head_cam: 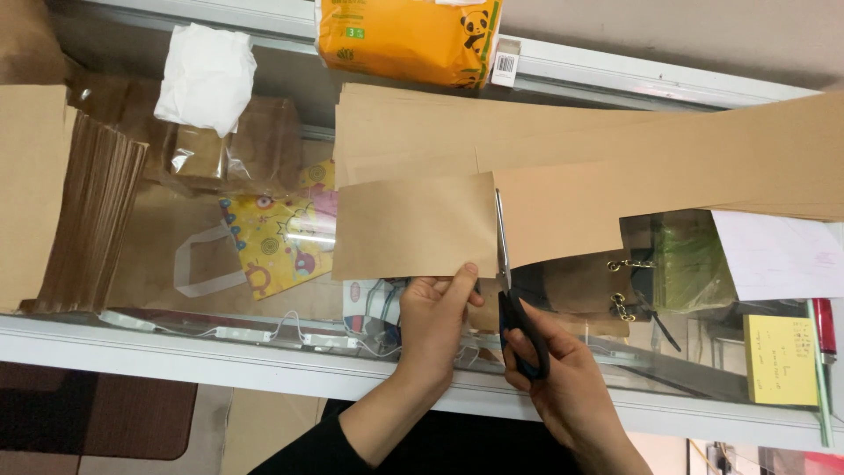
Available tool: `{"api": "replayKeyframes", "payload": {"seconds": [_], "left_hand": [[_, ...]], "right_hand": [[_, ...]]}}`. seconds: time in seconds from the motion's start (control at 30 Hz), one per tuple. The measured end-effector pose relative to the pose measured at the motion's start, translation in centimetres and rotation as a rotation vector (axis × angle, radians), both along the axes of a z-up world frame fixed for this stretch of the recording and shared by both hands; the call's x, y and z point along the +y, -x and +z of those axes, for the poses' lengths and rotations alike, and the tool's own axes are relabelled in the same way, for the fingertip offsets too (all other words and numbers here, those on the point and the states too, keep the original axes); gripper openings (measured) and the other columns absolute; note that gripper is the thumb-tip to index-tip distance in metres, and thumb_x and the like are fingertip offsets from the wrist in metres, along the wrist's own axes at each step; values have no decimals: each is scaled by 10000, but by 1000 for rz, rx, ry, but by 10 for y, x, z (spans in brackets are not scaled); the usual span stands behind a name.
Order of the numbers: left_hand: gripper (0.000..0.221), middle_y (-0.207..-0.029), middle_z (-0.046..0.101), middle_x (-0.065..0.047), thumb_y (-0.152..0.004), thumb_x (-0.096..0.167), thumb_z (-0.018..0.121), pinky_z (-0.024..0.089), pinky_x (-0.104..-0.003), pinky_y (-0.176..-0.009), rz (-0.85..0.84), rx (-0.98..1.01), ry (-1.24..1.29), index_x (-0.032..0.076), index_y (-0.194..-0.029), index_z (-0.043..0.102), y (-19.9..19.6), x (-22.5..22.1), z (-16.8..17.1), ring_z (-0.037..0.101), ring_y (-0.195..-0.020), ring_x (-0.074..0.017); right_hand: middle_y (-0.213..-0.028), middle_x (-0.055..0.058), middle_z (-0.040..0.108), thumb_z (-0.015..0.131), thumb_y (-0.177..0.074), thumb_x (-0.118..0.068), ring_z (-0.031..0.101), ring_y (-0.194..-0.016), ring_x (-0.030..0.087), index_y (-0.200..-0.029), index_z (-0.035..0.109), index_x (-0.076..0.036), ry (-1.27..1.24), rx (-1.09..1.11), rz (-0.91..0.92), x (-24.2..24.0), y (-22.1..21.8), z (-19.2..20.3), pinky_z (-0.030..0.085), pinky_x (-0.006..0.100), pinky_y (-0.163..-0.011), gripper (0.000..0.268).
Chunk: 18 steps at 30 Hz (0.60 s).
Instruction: Cutting brown paper sheets into specific shapes using scissors.
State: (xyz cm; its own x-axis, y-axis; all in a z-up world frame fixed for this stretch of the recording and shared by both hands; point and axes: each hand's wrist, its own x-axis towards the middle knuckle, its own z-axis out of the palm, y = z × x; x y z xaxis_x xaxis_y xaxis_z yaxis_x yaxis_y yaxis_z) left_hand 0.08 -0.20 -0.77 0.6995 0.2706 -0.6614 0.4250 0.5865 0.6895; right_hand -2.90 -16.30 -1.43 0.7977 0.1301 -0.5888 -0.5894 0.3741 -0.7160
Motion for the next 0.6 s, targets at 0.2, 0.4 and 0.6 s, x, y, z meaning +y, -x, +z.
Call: {"api": "replayKeyframes", "payload": {"seconds": [0.2,0.4,0.6], "left_hand": [[304,-611,696,-23,-934,229,762,390,-264,-524,-39,-14,-66,24,-711,791,1,3,8,505,-526,-92],[243,-760,812,-84,-917,192,758,544,-280,-680,-31,-13,-70,15,-753,786,1,1,7,690,-672,-128],[230,-757,815,-97,-898,175,782,571,-281,-732,-14,18,-52,4,-746,797,1,0,4,734,-727,-142]], "right_hand": [[-888,171,593,673,-903,-4,496,-679,220,-1460,634,49,-36,47,-1,-6,-1,-8,273,281,-494,560],[-909,146,616,705,-892,-46,515,-711,218,-1460,659,15,-53,42,19,-5,-5,-5,294,289,-531,574],[-829,93,552,693,-914,-62,456,-668,186,-1463,650,10,-54,-7,74,-3,-12,-1,297,286,-515,555]]}}
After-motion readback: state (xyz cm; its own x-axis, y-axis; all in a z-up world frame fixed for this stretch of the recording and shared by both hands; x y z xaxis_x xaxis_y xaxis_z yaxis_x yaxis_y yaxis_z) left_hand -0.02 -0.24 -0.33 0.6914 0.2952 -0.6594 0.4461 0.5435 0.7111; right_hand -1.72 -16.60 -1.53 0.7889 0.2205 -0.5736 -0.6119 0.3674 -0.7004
